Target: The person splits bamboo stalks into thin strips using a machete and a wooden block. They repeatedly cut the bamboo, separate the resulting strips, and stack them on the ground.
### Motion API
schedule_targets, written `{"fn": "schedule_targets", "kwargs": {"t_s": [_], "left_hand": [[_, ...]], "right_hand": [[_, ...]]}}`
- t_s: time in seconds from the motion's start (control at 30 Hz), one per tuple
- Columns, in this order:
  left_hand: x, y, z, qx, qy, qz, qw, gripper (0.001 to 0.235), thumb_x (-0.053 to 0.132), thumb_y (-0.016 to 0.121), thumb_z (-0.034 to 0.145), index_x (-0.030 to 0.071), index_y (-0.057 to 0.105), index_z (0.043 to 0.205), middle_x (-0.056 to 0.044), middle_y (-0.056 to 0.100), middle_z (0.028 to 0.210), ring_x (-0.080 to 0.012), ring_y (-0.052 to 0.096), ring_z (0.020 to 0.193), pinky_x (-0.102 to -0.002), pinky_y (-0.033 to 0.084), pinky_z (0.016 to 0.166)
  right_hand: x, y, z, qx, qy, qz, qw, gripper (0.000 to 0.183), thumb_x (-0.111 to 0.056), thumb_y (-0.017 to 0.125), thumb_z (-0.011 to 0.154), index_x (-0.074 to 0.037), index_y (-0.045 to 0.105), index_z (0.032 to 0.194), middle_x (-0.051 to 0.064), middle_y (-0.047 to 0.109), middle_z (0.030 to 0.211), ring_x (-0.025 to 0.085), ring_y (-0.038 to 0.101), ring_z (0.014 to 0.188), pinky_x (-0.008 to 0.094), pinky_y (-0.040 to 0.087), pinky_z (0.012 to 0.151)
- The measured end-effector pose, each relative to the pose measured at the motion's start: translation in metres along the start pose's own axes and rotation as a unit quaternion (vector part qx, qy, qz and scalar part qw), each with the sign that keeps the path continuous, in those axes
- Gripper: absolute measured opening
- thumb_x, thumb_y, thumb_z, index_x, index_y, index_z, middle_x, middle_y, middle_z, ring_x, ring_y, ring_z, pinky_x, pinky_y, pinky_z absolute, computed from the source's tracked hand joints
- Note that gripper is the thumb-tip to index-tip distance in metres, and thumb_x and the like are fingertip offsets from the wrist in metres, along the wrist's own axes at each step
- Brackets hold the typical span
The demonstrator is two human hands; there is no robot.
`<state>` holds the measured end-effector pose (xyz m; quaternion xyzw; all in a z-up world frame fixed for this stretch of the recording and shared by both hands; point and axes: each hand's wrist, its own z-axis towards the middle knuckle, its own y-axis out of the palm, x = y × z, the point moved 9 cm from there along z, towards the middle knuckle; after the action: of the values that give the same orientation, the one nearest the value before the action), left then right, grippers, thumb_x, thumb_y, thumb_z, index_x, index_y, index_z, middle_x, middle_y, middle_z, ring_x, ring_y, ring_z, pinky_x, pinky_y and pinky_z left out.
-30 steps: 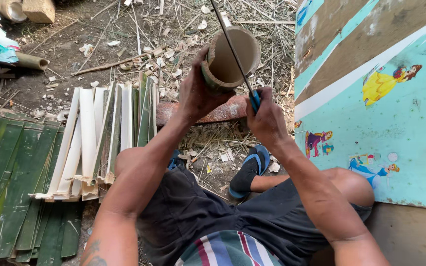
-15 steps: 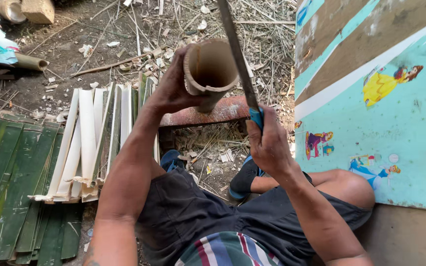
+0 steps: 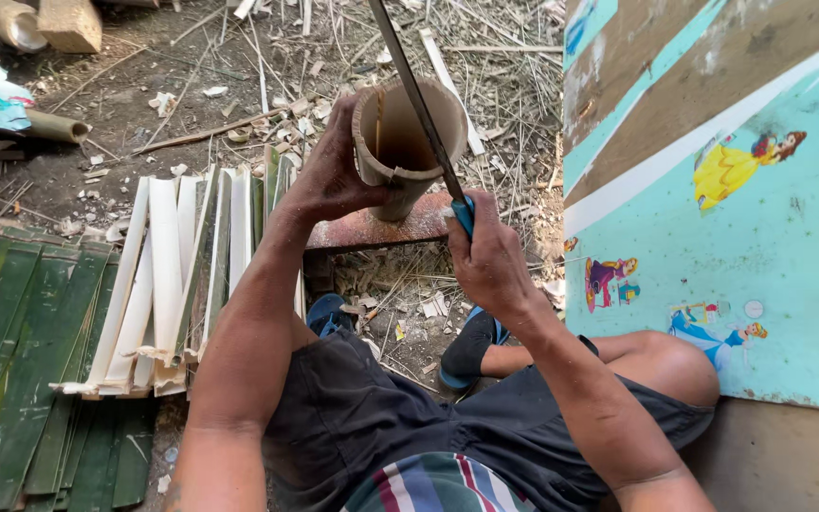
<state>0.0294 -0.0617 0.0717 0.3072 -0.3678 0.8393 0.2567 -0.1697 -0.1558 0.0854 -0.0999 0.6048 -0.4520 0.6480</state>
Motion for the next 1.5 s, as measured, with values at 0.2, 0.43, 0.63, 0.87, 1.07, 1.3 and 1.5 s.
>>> {"fn": "schedule_targets", "kwargs": {"t_s": [0.2,0.43,0.63,0.87,1.07,1.3,1.5], "left_hand": [[0.018,-0.014,0.003,0.031,0.022,-0.037,0.999,0.124,0.030,0.101,0.071,0.025,0.022,0.167,-0.013,0.045,0.161,-0.0388,0.050,0.152,-0.057,0.041,0.125],[-0.007,0.011,0.014,0.024,-0.107,0.008,0.994,0.140,0.038,0.104,0.067,0.016,0.002,0.160,-0.028,0.036,0.156,-0.0471,0.046,0.140,-0.061,0.043,0.111],[0.012,0.046,0.009,0.117,-0.027,0.082,0.989,0.138,0.045,0.102,0.068,0.020,0.004,0.162,-0.024,0.046,0.152,-0.0446,0.056,0.134,-0.055,0.055,0.106],[0.019,0.061,0.003,0.152,-0.021,0.131,0.980,0.136,0.045,0.100,0.078,0.021,-0.002,0.165,-0.023,0.045,0.151,-0.0422,0.058,0.130,-0.055,0.058,0.105],[0.037,0.040,0.010,0.187,0.032,0.176,0.966,0.135,0.046,0.100,0.080,0.023,-0.002,0.165,-0.023,0.037,0.153,-0.0429,0.053,0.139,-0.051,0.057,0.111],[-0.012,0.022,0.013,-0.084,-0.081,-0.066,0.991,0.136,0.028,0.103,0.062,0.023,0.015,0.166,-0.018,0.039,0.166,-0.0403,0.038,0.154,-0.060,0.031,0.121],[-0.002,0.034,0.010,-0.082,-0.089,-0.115,0.986,0.132,0.024,0.101,0.062,0.026,0.020,0.166,-0.012,0.042,0.168,-0.0364,0.040,0.156,-0.057,0.032,0.125]], "right_hand": [[-0.030,-0.034,-0.008,0.044,-0.049,0.014,0.998,0.026,-0.021,0.056,0.108,-0.002,0.047,0.124,0.009,0.055,0.066,0.021,0.060,0.054,0.040,0.045,0.049],[0.010,-0.016,0.030,0.019,-0.026,0.056,0.998,0.021,-0.023,0.057,0.111,-0.003,0.050,0.112,0.008,0.056,0.076,0.019,0.057,0.062,0.037,0.047,0.056],[0.072,0.020,-0.002,-0.081,0.142,0.375,0.912,0.028,-0.026,0.062,0.107,-0.001,0.051,0.109,0.003,0.051,0.074,0.016,0.048,0.055,0.035,0.042,0.050],[0.059,-0.031,0.014,0.024,0.081,-0.090,0.992,0.028,-0.024,0.058,0.111,-0.001,0.045,0.120,0.011,0.057,0.071,0.022,0.061,0.060,0.041,0.046,0.055],[0.000,-0.040,-0.022,-0.014,-0.026,0.020,0.999,0.035,-0.023,0.062,0.107,-0.001,0.045,0.128,0.009,0.063,0.078,0.022,0.067,0.066,0.037,0.053,0.059],[-0.012,-0.058,-0.041,0.052,-0.004,0.047,0.998,0.039,-0.025,0.055,0.109,-0.003,0.045,0.139,0.004,0.066,0.080,0.012,0.065,0.064,0.030,0.053,0.057],[-0.029,-0.091,-0.062,0.120,-0.036,0.106,0.986,0.035,-0.025,0.050,0.114,0.000,0.043,0.139,0.001,0.061,0.086,0.009,0.060,0.068,0.026,0.051,0.059]]}}
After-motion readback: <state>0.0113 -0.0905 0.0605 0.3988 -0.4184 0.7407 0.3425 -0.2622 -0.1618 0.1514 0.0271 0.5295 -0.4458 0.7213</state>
